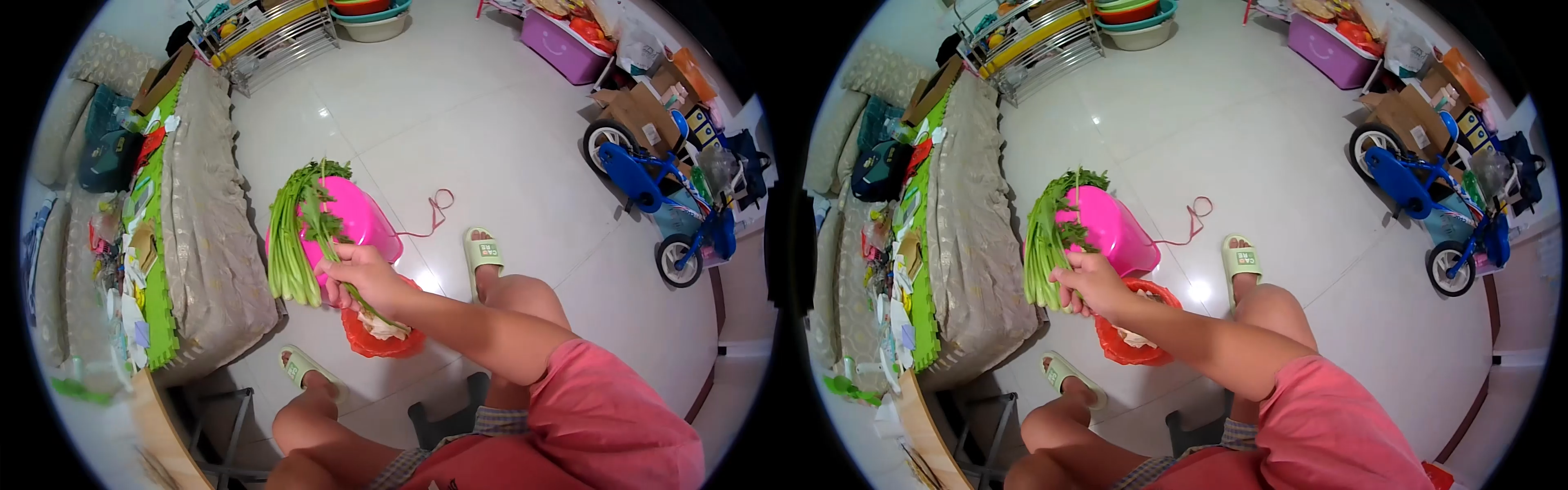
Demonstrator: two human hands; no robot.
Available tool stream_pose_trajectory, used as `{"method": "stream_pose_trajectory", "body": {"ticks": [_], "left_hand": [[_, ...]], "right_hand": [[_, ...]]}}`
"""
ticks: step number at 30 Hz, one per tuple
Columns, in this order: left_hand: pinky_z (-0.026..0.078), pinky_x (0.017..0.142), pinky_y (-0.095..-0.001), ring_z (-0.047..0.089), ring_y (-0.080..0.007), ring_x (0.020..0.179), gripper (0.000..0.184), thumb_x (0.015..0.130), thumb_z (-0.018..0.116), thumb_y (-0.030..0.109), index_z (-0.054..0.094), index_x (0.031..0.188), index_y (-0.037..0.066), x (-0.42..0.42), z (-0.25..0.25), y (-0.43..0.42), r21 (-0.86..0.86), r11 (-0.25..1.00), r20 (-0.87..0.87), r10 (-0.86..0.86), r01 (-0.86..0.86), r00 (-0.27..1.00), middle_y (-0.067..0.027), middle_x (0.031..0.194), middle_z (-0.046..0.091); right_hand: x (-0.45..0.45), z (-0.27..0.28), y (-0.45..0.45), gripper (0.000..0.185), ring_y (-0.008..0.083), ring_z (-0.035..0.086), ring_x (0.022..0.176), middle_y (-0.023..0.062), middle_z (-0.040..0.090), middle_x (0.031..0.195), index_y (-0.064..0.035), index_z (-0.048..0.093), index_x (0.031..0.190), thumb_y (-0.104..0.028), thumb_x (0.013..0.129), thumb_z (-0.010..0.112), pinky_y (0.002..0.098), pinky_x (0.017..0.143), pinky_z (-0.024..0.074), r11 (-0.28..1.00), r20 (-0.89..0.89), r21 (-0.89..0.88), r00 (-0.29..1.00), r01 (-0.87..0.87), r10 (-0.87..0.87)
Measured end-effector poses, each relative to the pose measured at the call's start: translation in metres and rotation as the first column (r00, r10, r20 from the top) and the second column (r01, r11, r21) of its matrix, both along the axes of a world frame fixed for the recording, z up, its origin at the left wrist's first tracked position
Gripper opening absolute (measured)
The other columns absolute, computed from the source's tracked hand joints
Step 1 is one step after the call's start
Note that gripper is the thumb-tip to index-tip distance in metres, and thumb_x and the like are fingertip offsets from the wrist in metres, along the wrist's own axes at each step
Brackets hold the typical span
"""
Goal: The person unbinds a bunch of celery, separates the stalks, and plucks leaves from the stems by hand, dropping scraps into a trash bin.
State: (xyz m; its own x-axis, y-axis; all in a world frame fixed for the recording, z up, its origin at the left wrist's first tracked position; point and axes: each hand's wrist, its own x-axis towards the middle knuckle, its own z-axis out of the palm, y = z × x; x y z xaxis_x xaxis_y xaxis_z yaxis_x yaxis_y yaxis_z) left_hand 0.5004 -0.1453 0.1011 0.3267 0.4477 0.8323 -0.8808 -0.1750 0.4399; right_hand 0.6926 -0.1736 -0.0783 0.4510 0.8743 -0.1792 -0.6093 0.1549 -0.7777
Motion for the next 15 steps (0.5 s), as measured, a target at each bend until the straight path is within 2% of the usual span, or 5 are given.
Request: {"method": "stream_pose_trajectory", "body": {"ticks": [2,8,13,15], "left_hand": [[0.030,0.071,-0.0346,0.036,-0.0198,0.087,0.021,0.090,0.043,0.021,0.044,0.095,0.001,0.006,-0.004,0.006,-0.060,0.998,-0.136,0.000,-0.008,0.991,-0.0115,0.095,0.040],[0.029,0.057,-0.0291,0.033,-0.0156,0.072,0.015,0.090,0.041,0.016,0.041,0.085,0.003,0.025,-0.016,0.025,-0.259,0.965,-0.463,-0.085,-0.044,0.882,-0.0075,0.079,0.036],[0.028,0.046,-0.0246,0.030,-0.0122,0.058,0.016,0.090,0.040,0.012,0.039,0.076,0.004,0.034,-0.023,0.040,-0.385,0.917,-0.587,-0.157,-0.103,0.794,-0.0041,0.066,0.033],[0.027,0.041,-0.0228,0.029,-0.0108,0.053,0.019,0.090,0.039,0.011,0.038,0.073,0.005,0.033,-0.025,0.047,-0.430,0.892,-0.601,-0.171,-0.136,0.781,-0.0028,0.060,0.031]], "right_hand": [[0.001,0.002,-0.003,0.021,0.0081,0.046,0.042,0.0038,0.053,0.059,-0.0007,0.053,0.094,-0.021,0.090,0.050,0.0212,0.034,0.0341,0.999,0.003,-0.044,1.000,0.013,-0.013],[0.002,0.005,-0.006,0.021,0.0071,0.046,0.043,0.0025,0.053,0.060,-0.0021,0.055,0.092,-0.022,0.090,0.050,0.0213,0.033,0.0337,1.000,0.115,-0.017,0.993,0.022,-0.020],[0.004,0.026,-0.011,0.025,0.0055,0.044,0.043,0.0017,0.052,0.059,-0.0002,0.056,0.098,-0.023,0.093,0.047,0.0203,0.037,0.0343,0.999,0.258,-0.047,0.965,-0.027,0.038],[0.005,0.026,-0.013,0.032,0.0033,0.042,0.046,0.0035,0.054,0.064,0.0028,0.054,0.106,-0.023,0.096,0.039,0.0171,0.044,0.0355,0.999,0.244,-0.035,0.970,0.013,-0.004]]}}
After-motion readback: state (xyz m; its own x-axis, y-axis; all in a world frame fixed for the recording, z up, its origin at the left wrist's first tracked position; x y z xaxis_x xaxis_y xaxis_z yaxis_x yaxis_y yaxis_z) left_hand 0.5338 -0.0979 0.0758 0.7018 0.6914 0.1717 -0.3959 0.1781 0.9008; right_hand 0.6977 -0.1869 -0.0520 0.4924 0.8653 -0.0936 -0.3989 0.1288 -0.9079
